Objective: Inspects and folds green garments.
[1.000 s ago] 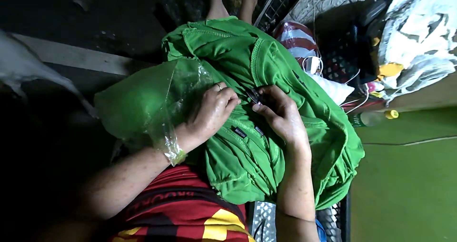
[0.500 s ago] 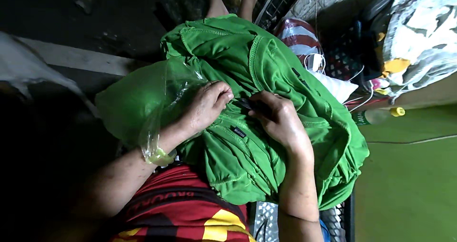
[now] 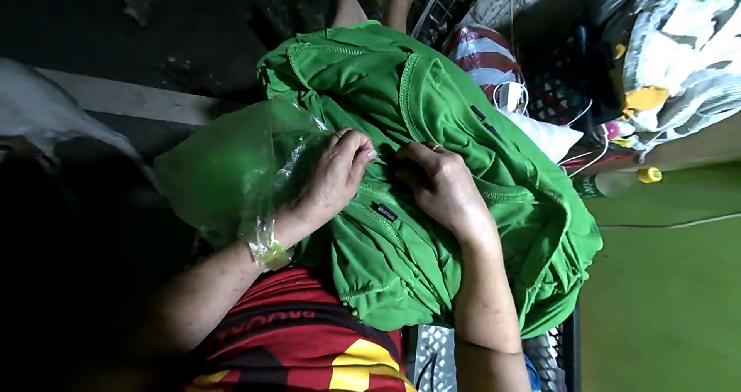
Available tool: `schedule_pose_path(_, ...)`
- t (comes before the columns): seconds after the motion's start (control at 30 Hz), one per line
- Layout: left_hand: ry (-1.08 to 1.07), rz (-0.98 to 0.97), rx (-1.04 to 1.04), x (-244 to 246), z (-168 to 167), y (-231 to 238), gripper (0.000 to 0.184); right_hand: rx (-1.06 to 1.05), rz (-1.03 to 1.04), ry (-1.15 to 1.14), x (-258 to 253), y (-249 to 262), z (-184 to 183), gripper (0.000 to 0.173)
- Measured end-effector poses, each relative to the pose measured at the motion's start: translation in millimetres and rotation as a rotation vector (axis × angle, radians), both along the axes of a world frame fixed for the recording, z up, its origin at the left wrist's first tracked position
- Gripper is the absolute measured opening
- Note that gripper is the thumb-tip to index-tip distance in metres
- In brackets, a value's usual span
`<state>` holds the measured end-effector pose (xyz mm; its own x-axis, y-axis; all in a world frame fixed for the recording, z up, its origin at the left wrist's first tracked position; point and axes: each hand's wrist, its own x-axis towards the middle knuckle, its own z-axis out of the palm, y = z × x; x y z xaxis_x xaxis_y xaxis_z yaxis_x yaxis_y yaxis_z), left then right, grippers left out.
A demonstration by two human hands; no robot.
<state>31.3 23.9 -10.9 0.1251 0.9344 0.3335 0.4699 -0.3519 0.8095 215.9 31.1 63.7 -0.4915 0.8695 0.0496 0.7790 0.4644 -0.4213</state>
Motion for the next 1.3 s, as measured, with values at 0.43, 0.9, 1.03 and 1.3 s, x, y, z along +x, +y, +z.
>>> schedule_pose_path(0.43, -0.019, -0.014, -0.022, -1, 1, 1, 0.019, 0.042, 0.006, -0.026, -5, 1, -3, 0.017)
schedule_pose_path(0.9, -0.299, -0.145, -0.200, -26, 23, -1, 0.017, -0.062, -0.057, 0.133, 8, 2, -2, 0.026)
schedule_pose_path(1.03, -0.326, -0.433, -0.205, -42, 34, -3, 0.017, -0.198, -0.061, 0.365, 13, 1, 1, 0.031)
schedule_pose_path(1.3, -0.114, -0.932, -0.039, -15, 60, -28, 0.022, -0.333, -0.026, 0.327, -64, 26, 6, 0.078)
